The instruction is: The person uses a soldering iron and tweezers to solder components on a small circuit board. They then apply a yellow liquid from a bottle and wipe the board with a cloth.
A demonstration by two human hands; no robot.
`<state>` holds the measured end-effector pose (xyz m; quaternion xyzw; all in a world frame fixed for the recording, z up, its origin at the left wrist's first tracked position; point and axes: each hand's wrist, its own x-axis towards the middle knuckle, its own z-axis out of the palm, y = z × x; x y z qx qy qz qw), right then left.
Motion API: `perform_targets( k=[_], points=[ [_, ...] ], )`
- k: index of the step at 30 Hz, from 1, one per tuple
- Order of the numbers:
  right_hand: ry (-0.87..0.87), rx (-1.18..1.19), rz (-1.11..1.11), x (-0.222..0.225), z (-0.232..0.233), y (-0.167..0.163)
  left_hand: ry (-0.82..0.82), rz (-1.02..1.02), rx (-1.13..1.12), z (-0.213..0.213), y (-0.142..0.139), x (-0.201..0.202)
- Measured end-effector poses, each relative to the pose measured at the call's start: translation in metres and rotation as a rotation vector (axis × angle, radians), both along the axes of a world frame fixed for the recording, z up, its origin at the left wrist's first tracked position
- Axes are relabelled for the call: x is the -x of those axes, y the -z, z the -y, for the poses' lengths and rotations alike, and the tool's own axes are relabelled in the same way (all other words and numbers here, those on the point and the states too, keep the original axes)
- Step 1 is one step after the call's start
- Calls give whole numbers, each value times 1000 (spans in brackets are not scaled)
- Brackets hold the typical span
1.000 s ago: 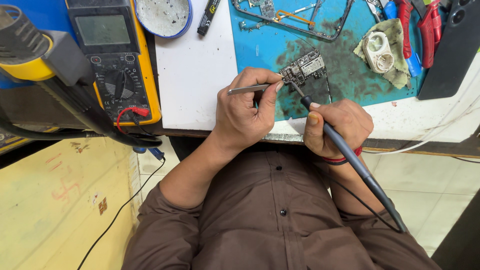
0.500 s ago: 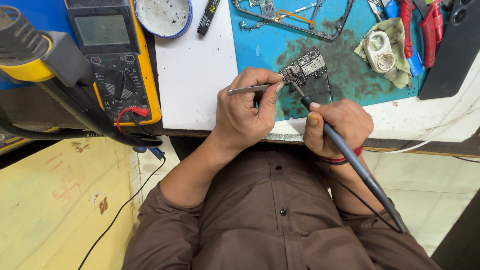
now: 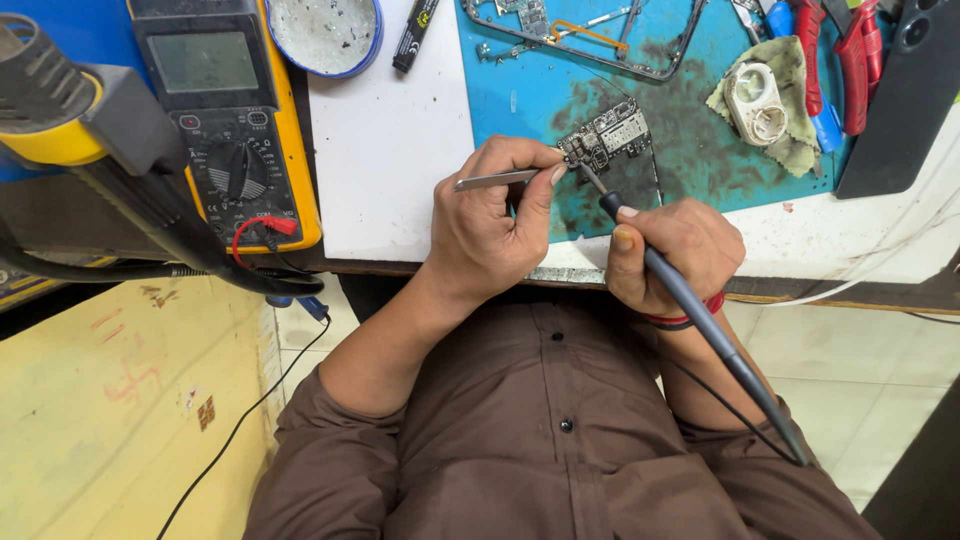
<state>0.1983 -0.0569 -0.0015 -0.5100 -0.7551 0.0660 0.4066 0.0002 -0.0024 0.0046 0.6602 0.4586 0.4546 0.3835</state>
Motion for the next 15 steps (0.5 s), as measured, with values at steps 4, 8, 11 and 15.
perform_targets(
  k=[4, 8, 11, 15],
  points=[
    [29, 12, 8, 0, 1, 0, 3, 11, -2, 0, 0, 0],
    [32, 7, 16, 0, 1, -1, 5, 23, 12, -1, -1, 0],
    [40, 6, 12, 0, 1, 0, -1, 12, -4, -1, -1, -1],
    [29, 3, 23, 0, 1, 0, 0, 13, -12, -1, -1, 0]
  ],
)
